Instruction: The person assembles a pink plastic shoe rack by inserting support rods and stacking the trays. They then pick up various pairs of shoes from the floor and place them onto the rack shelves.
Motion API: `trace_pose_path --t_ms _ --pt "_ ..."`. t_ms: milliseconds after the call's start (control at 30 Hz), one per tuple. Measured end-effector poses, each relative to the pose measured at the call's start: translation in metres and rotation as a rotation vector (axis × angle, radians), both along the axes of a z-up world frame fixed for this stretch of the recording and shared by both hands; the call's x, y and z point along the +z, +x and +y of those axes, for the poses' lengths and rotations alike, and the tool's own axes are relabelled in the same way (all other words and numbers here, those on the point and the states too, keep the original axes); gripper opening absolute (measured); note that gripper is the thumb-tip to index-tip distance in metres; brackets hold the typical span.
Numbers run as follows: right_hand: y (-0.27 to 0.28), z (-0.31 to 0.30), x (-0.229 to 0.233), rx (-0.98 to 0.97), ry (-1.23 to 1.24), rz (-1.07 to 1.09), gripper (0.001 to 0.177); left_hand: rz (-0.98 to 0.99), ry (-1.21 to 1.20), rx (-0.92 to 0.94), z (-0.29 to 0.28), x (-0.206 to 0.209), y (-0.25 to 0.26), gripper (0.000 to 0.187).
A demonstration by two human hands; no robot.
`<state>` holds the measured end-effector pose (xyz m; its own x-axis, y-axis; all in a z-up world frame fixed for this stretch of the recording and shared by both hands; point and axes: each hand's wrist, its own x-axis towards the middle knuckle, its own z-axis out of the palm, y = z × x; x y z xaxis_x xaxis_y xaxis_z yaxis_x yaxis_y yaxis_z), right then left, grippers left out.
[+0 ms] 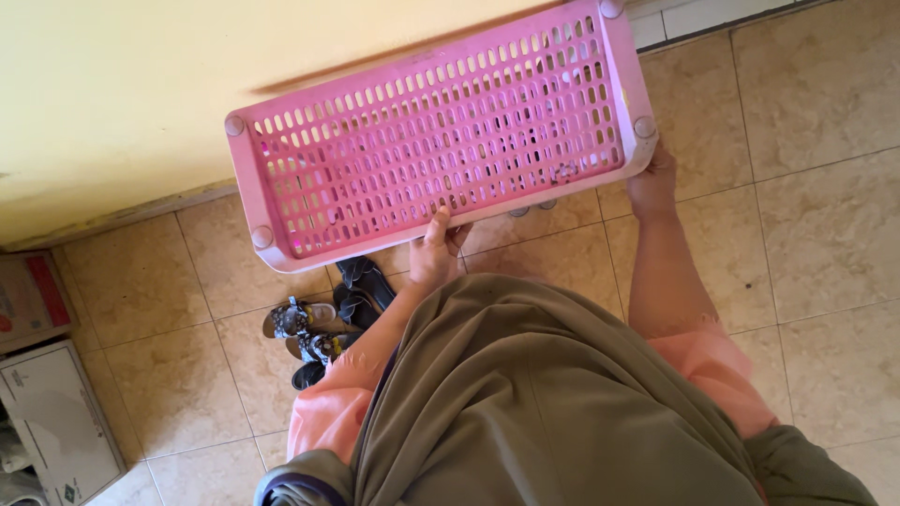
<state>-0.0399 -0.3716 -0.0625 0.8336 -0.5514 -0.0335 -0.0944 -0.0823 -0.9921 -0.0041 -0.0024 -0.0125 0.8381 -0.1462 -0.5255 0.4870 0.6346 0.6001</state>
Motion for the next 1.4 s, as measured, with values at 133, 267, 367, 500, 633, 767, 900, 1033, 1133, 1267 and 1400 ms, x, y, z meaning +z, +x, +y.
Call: trace_pose_path --t_ms 133,267,367,500,633,767,900,1033,1133,1267,1400 --pt "-0.003 -0.021 -0.002 -0.025 0.022 0.188 0.023 -0.005 0.005 0.002 -0.002 0.000 -0.003 0.038" --pt "0.017 -0.038 0.007 -0.261 0.332 0.070 0.029 -0.002 0.005 -0.007 -0.002 0.004 -0.001 0.037" --pt "0.038 -0.033 0.035 -0.120 0.029 0.178 0.037 0.002 0.009 -0.015 -0.002 0.005 -0.002 0.038" --pt "0.067 -0.012 0.057 -0.032 -0.537 0.507 0.060 0.007 -0.003 -0.016 -0.001 -0.002 0.000 0.037" --pt "0.074 -0.009 0.057 -0.028 -0.631 0.633 0.069 0.013 -0.032 -0.001 0.000 -0.012 -0.001 0.037" --pt "0.067 -0.008 0.045 -0.038 -0.667 0.596 0.069 0.085 -0.021 0.032 0.001 -0.030 -0.009 0.038" --pt "0.079 -0.023 0.054 0.031 -0.667 0.677 0.068 0.024 -0.113 -0.042 0.001 -0.041 -0.002 0.038" --pt "0.115 -0.040 0.079 0.083 -0.800 0.843 0.075 0.045 -0.065 -0.043 0.000 -0.037 -0.003 0.043" --pt "0.155 -0.051 0.096 -0.041 -0.915 0.530 0.068 0.044 -0.063 -0.050 -0.002 -0.039 -0.003 0.044" --pt "0.212 -0.041 0.104 -0.055 -0.838 0.483 0.062 0.037 -0.060 -0.057 -0.003 -0.042 -0.002 0.044" --pt "0.218 0.002 0.090 0.092 -0.775 0.736 0.068 0.064 -0.007 -0.061 -0.006 -0.039 -0.004 0.042"
